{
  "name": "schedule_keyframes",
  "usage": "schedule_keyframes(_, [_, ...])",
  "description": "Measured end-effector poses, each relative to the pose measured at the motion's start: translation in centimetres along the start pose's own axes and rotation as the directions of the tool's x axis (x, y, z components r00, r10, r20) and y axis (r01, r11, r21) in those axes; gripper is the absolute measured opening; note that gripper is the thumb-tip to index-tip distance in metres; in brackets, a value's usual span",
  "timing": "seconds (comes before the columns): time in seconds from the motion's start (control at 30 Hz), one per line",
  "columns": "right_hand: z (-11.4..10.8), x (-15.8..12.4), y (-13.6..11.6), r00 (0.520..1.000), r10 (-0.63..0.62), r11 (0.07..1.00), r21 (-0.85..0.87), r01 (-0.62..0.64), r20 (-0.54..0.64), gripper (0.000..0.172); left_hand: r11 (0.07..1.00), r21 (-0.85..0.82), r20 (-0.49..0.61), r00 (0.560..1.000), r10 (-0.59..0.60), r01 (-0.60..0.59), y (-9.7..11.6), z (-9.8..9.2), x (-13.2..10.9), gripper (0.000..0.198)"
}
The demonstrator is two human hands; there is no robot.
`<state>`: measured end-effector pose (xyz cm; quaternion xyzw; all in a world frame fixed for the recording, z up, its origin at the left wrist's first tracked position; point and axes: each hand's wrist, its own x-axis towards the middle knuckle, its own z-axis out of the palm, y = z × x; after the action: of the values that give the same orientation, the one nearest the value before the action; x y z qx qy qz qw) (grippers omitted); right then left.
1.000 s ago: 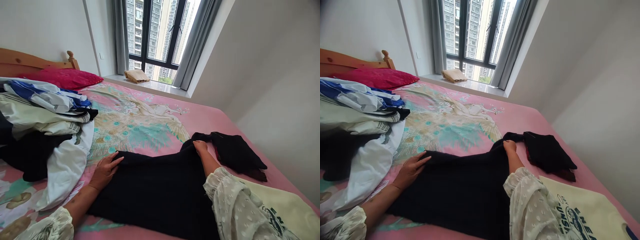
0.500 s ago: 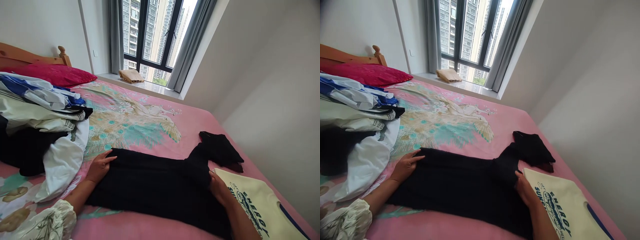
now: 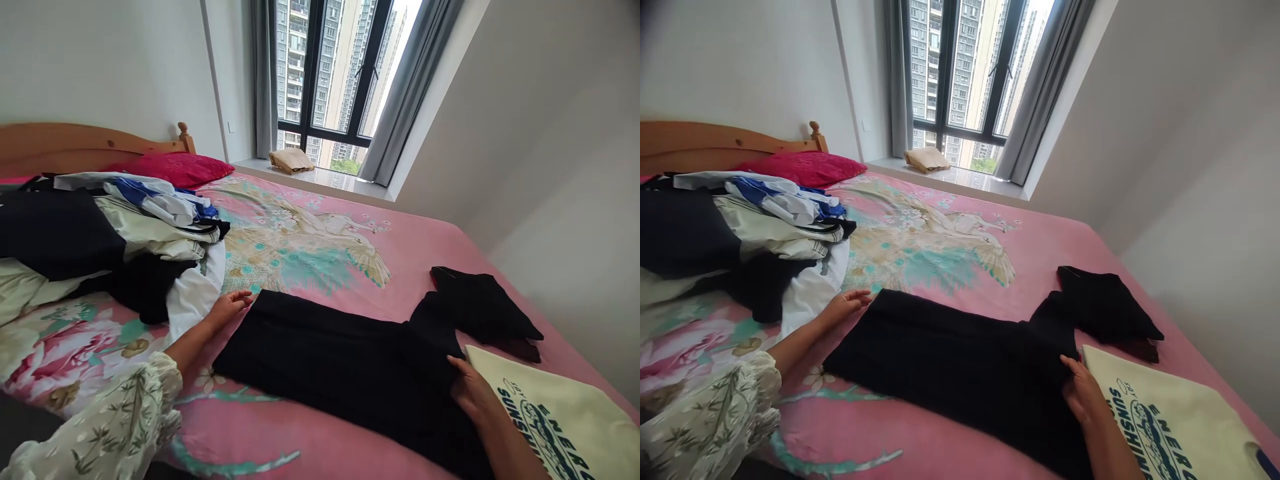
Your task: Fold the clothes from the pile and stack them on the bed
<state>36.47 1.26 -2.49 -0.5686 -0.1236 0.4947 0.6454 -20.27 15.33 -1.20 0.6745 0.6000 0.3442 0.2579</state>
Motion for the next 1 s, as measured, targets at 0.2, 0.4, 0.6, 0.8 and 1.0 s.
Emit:
schedule_keyframes(0.2, [1.3,-0.9,-1.2,0.993,0.118,0.990,0.081,-0.117,-0.003,0.026,0.944,0.202,0.128,0.962,0.239,-0.261,2.6,0.3,-2.4,0.046])
schedule_keyframes(0.4, [2.0,-1.0,-3.1,0.998,0.064,0.990,0.126,-0.064,0.003,0.032,0.840,0.406,0.180,0.932,0.313,-0.361,4.3,1.4,-1.3,0.031])
schedule_keyframes(0.6, [-0.4,-2.6,-2.9,1.000,-0.005,0.986,0.165,0.006,-0.002,0.030,0.834,0.343,0.268,0.896,0.353,-0.432,3.3,0.2,-2.3,0.029])
schedule_keyframes(0.8, [-1.4,-3.2,-1.4,0.988,0.152,0.982,0.114,-0.152,0.008,0.023,0.859,0.357,0.173,0.930,0.326,-0.367,5.1,0.4,-3.5,0.040])
schedule_keyframes(1.0, [-1.4,-3.1,-1.3,0.979,0.201,0.979,0.008,-0.202,0.017,0.017,0.843,0.410,0.132,0.937,0.322,-0.348,4.4,1.6,-5.5,0.040])
